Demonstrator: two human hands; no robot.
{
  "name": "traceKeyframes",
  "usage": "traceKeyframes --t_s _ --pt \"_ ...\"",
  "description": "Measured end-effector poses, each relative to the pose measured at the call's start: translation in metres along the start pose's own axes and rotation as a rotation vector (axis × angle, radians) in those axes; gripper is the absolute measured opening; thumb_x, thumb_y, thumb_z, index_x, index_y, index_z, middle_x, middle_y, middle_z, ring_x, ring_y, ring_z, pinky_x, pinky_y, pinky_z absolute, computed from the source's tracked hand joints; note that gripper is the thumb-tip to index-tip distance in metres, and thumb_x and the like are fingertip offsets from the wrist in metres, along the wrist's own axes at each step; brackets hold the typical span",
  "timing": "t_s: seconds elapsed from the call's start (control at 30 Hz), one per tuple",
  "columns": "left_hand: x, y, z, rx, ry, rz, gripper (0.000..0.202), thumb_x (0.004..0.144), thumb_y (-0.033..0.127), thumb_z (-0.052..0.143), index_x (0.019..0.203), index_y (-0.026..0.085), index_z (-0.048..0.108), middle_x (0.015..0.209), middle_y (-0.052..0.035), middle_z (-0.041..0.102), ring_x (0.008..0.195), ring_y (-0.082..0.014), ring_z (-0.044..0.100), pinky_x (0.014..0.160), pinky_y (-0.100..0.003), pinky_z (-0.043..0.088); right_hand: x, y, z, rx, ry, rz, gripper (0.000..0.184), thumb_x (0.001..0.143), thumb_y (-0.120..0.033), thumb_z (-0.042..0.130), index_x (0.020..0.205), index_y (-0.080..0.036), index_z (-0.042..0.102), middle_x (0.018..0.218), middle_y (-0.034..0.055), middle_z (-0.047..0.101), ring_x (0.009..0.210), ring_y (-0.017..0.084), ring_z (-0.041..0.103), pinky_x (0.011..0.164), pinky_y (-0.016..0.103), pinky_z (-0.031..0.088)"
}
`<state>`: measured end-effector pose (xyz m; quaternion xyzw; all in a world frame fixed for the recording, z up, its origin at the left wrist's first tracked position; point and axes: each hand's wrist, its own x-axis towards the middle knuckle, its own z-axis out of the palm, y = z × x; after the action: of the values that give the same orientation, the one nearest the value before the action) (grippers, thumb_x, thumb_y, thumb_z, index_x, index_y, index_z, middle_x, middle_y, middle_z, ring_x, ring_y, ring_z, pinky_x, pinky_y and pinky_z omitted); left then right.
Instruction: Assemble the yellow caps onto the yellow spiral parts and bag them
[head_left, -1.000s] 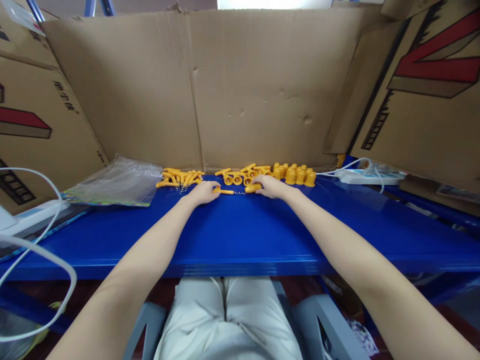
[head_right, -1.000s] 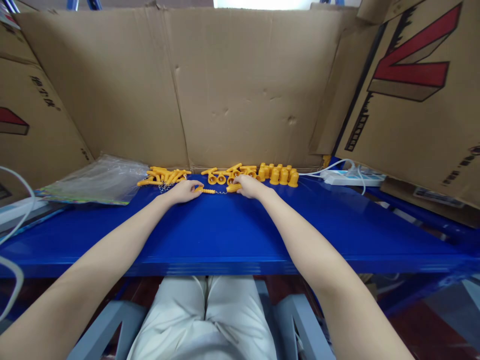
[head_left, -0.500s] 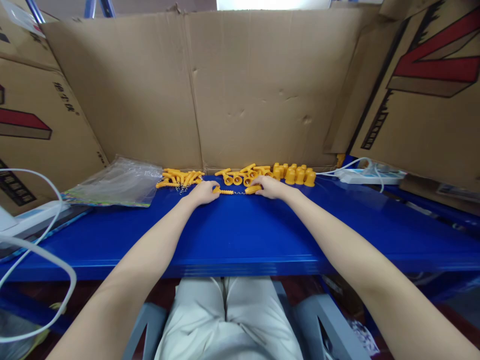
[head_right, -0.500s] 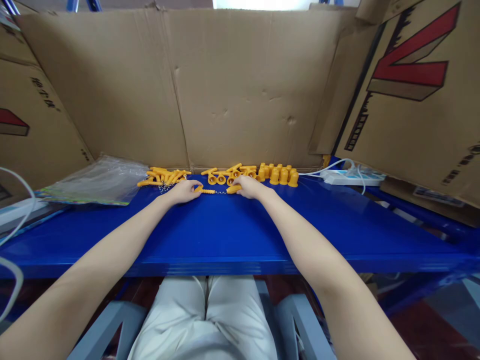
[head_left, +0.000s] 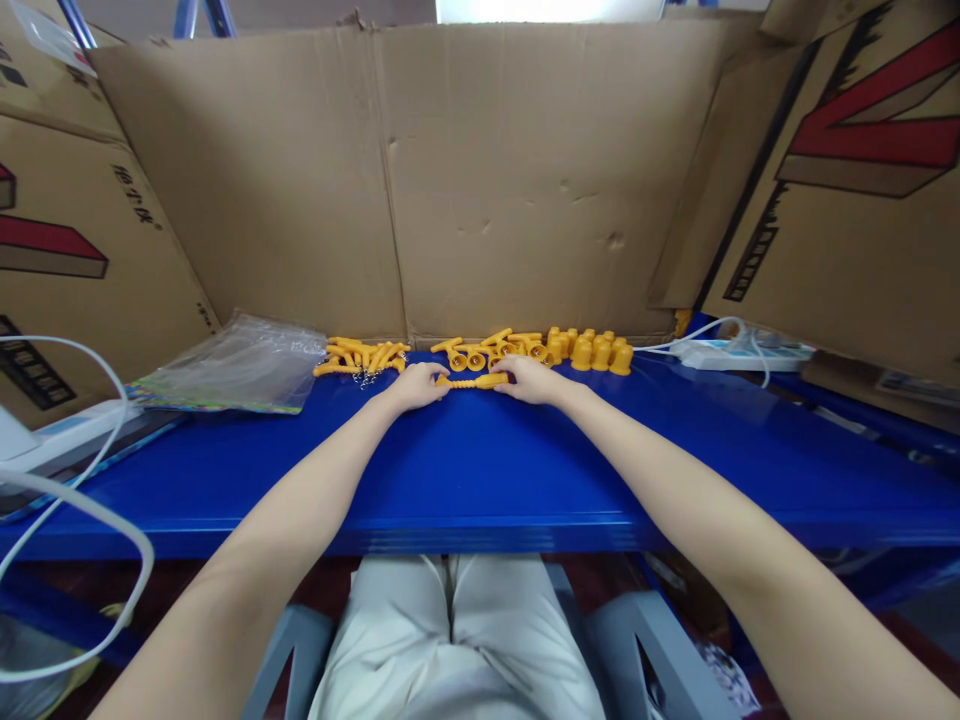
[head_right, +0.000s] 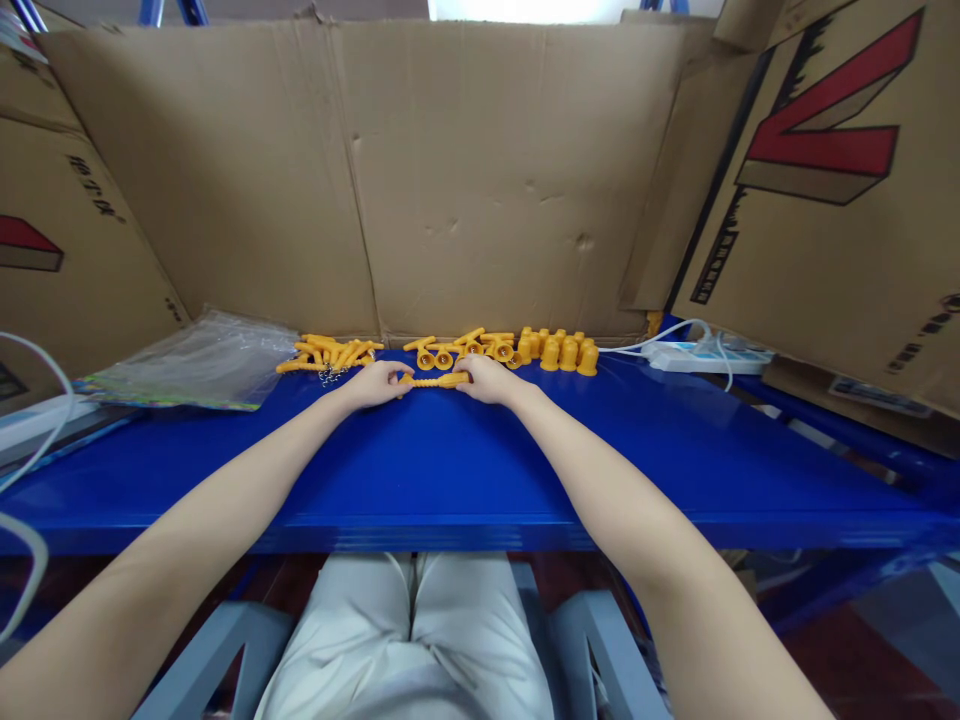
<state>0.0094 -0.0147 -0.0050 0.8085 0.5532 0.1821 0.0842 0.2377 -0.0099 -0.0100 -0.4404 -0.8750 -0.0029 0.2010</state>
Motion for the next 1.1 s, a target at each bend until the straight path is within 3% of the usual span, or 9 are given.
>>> traceKeyframes --t_s 0.3,0.47,0.6,0.7,0.87,1.0,1.1 --pt "-0.002 0.002 -0.003 -0.166 0.025 -0.036 0.049 0.075 0.037 0.056 0.117 0.013 0.059 0.06 0.0016 0.058 0.052 -0.0108 0.048 0.053 -0.022 0.037 -0.001 -0.005 -0.005 0.132 0.054 0.13 0.03 0.078 -0.017 0.061 0.107 -0.012 0.065 0.104 0.0102 0.067 0.086 0.018 0.063 0.079 0.028 0.047" --pt "-0.002 -0.002 -0.005 -0.214 -0.008 -0.013 0.047 0.071 0.028 0.057 0.116 0.015 0.059 0.056 0.0042 0.05 0.05 -0.0095 0.044 0.051 -0.021 0.034 -0.001 -0.005 -0.004 0.136 0.073 0.117 0.033 0.076 -0.019 0.064 0.109 -0.012 0.064 0.107 0.0107 0.066 0.091 0.018 0.062 0.082 0.03 0.046" --pt "-0.004 -0.001 -0.005 -0.162 -0.018 0.016 0.037 0.07 0.025 0.054 0.105 0.016 0.062 0.058 0.0035 0.051 0.053 -0.0109 0.047 0.052 -0.022 0.035 0.0 -0.002 0.001 0.127 0.06 0.073 0.033 0.075 -0.018 0.065 0.108 -0.016 0.065 0.107 0.0095 0.066 0.092 0.019 0.061 0.084 0.032 0.046" --pt "-0.004 -0.001 -0.004 0.013 0.031 0.046 0.031 0.067 0.025 0.056 0.097 0.019 0.061 0.068 0.0 0.059 0.065 -0.0154 0.054 0.059 -0.025 0.039 0.002 -0.002 0.002 0.157 0.06 0.037 0.032 0.076 -0.017 0.065 0.107 -0.016 0.065 0.109 0.0097 0.065 0.095 0.019 0.061 0.086 0.033 0.046" --pt "-0.002 -0.004 -0.003 0.192 0.032 0.037 0.031 0.066 0.029 0.055 0.097 0.021 0.059 0.076 -0.0041 0.064 0.075 -0.0211 0.059 0.065 -0.028 0.041 0.001 -0.002 0.002 0.302 0.051 0.073 0.036 0.077 -0.02 0.064 0.113 -0.015 0.062 0.11 0.0099 0.064 0.092 0.018 0.061 0.085 0.034 0.047" --pt "-0.002 -0.009 -0.004 0.138 0.04 0.037 0.03 0.066 0.029 0.053 0.094 0.021 0.06 0.072 -0.0026 0.064 0.071 -0.0194 0.058 0.063 -0.027 0.04 0.0 0.001 0.001 0.501 -0.008 0.156 0.048 0.074 -0.015 0.066 0.12 -0.015 0.055 0.117 0.0113 0.059 0.085 0.014 0.063 0.077 0.029 0.051" --pt "-0.002 -0.011 -0.004 0.071 0.043 0.049 0.029 0.067 0.029 0.051 0.092 0.02 0.061 0.068 -0.0014 0.063 0.068 -0.0177 0.058 0.062 -0.026 0.04 -0.002 0.002 -0.001 0.646 -0.011 0.208 0.042 0.073 -0.011 0.066 0.113 -0.014 0.055 0.116 0.0108 0.059 0.083 0.012 0.064 0.075 0.024 0.051"
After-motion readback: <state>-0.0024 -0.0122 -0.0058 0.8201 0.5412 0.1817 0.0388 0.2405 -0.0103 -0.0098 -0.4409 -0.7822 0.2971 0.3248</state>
